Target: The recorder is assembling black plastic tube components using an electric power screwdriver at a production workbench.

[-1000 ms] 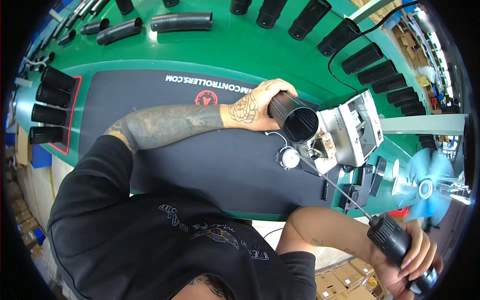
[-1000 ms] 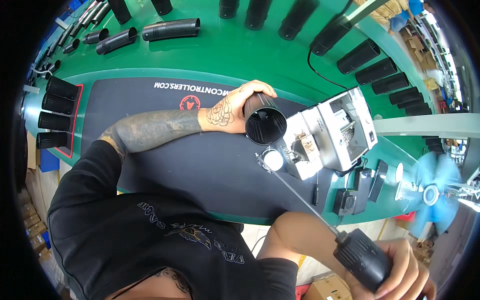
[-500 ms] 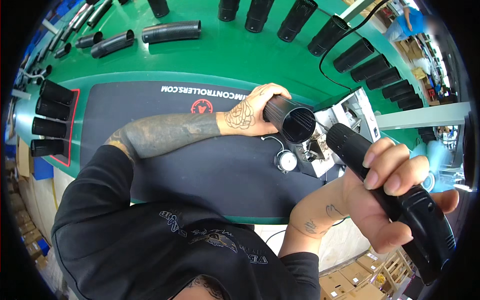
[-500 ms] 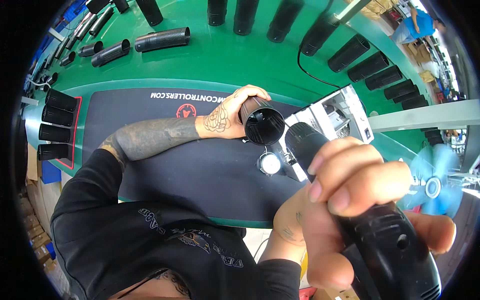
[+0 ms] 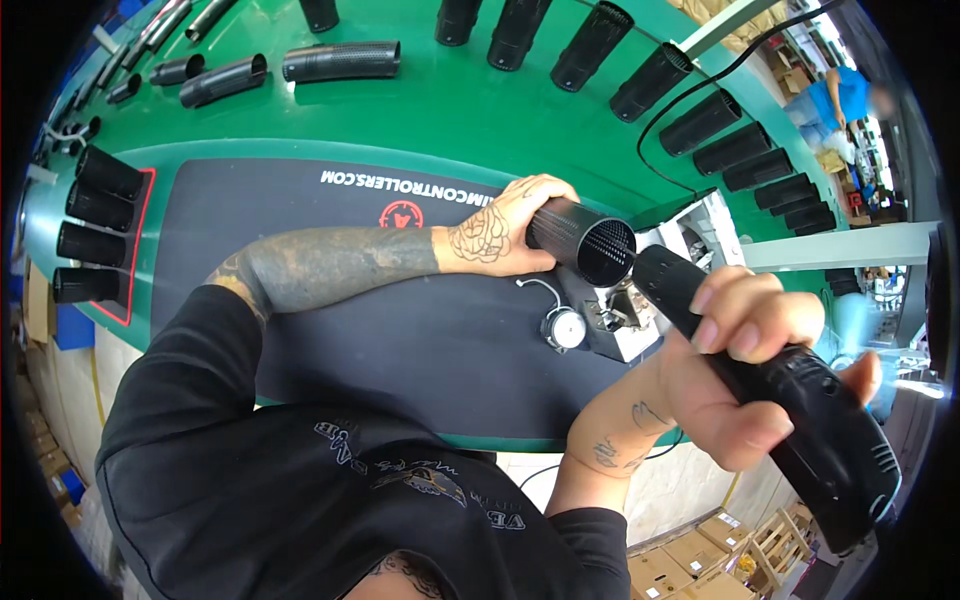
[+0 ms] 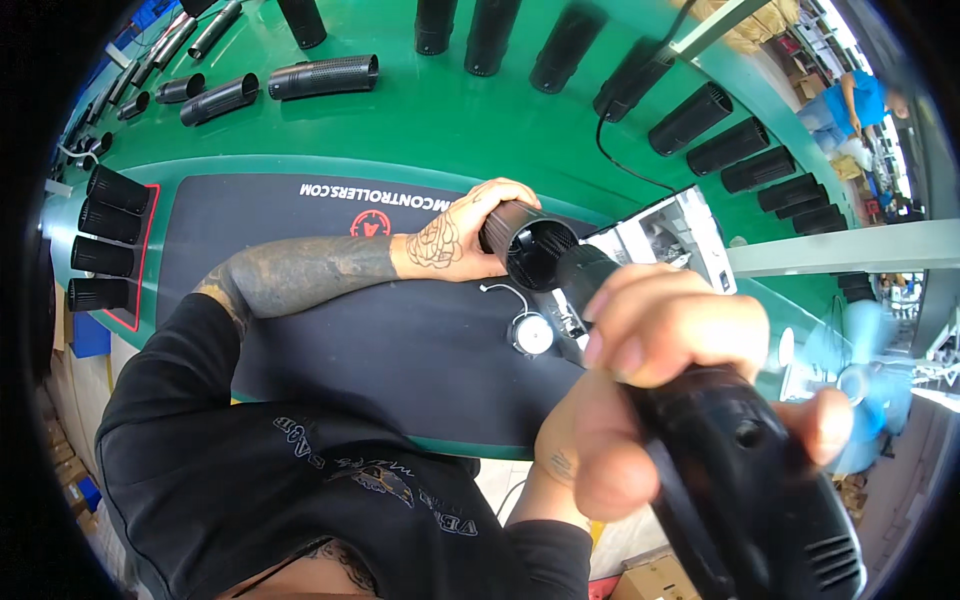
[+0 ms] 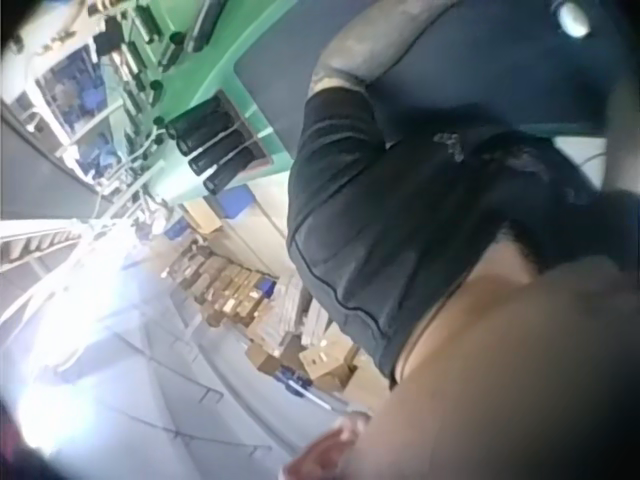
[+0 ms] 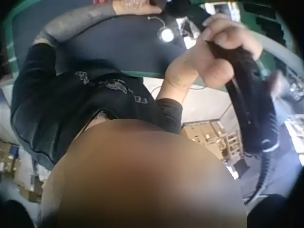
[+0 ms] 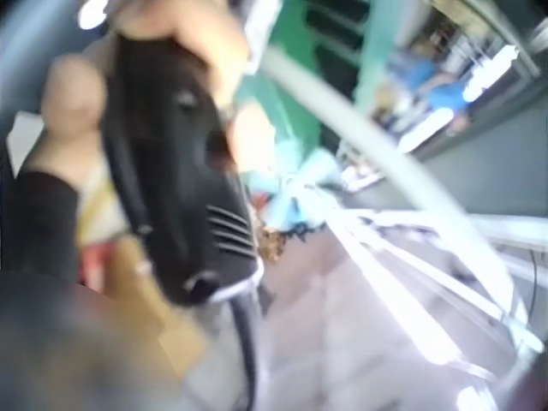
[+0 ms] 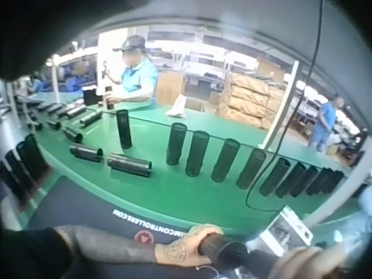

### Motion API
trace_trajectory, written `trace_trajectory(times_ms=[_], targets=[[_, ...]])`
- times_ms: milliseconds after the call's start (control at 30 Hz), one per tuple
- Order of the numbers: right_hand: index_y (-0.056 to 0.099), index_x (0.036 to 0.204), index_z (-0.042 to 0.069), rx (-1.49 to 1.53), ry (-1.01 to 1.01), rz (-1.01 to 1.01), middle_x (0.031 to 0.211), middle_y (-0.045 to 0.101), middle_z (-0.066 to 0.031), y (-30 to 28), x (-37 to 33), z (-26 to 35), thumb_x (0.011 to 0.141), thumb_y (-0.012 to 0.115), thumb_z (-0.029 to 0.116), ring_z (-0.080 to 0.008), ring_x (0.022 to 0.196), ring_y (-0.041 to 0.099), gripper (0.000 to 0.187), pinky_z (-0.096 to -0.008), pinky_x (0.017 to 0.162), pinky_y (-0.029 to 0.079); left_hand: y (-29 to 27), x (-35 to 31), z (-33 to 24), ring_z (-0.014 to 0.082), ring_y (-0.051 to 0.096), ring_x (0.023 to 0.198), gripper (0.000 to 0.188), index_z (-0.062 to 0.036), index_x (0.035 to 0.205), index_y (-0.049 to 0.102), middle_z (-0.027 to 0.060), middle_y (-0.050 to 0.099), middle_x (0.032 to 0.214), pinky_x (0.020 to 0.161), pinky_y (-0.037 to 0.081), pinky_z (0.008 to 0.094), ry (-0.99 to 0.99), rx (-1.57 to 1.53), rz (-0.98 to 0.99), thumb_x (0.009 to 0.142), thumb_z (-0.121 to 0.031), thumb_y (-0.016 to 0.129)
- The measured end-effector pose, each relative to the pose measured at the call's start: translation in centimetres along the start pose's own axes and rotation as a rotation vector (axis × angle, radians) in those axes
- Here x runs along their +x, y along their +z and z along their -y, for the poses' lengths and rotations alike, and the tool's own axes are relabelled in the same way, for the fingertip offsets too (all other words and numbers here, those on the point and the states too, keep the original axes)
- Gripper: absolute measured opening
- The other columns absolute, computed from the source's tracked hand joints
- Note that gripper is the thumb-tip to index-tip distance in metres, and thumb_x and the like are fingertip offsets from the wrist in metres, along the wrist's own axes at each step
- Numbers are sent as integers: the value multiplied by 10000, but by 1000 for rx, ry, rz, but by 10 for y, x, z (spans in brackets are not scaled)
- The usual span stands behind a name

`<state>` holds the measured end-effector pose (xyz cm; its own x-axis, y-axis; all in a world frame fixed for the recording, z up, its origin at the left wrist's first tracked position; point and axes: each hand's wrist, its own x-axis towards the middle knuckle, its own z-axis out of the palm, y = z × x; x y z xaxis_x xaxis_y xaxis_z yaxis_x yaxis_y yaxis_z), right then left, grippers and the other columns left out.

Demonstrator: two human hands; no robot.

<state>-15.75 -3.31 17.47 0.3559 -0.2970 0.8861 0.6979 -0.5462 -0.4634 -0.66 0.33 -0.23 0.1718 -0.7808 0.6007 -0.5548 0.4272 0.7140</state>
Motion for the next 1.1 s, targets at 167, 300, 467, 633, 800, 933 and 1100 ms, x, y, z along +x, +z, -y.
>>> trace_trajectory(times_ms=[167, 300, 467, 633, 800, 933, 1100], targets=[[291, 1305, 214, 30, 5, -63, 768, 483, -109, -3, 3, 4, 856, 557, 417, -202, 550, 477, 559, -357, 548, 420, 0, 2, -6, 300, 469, 1092, 656, -64, 1166, 429, 118, 488, 1118, 966, 337, 402, -13, -67, 50, 573, -50, 710], [380, 1218, 165, 162, 56, 8, 793, 524, -157, -13, 0, 7, 863, 530, 424, -267, 632, 518, 464, -410, 649, 456, -3, -1, -10, 289, 475, 1091, 668, -73, 1162, 430, 98, 491, 1120, 971, 329, 402, 11, -42, 71, 560, -41, 720], [302, 1359, 198, 43, -37, -143, 792, 486, -83, -3, 0, 5, 843, 584, 424, -167, 540, 490, 630, -312, 488, 392, 0, -6, -4, 288, 483, 1080, 673, -80, 1172, 424, 103, 496, 1123, 958, 337, 404, 17, -18, 18, 569, -42, 720], [613, 1004, 84, 150, -178, -344, 687, 502, 32, -37, 13, 78, 674, 723, 407, -67, 517, 474, 475, -206, 539, 418, 0, -1, 0, 307, 478, 1067, 610, -64, 1144, 440, 124, 492, 1120, 934, 361, 390, -111, -129, -63, 594, -59, 703], [525, 1132, 26, -18, -45, -197, 732, 476, -16, -51, 11, 89, 701, 698, 350, -70, 507, 455, 566, -230, 504, 380, 3, 1, 1, 266, 504, 1075, 649, -60, 1158, 446, 111, 501, 1133, 938, 395, 364, -72, -100, -35, 595, -54, 769], [299, 1357, 96, 9, 190, -46, 806, 454, -82, -47, 14, 53, 845, 546, 389, -133, 531, 431, 640, -307, 533, 351, 4, 1, -2, 240, 530, 1070, 675, -55, 1160, 449, 102, 511, 1143, 930, 427, 346, -17, -41, -14, 596, -60, 819], [292, 1348, 80, -31, 260, -115, 780, 451, -69, -36, 14, 53, 851, 560, 381, -121, 545, 436, 639, -291, 536, 357, 3, -2, 2, 285, 502, 1079, 660, -71, 1165, 452, 106, 509, 1131, 937, 383, 376, -24, -114, -19, 587, -74, 770]])
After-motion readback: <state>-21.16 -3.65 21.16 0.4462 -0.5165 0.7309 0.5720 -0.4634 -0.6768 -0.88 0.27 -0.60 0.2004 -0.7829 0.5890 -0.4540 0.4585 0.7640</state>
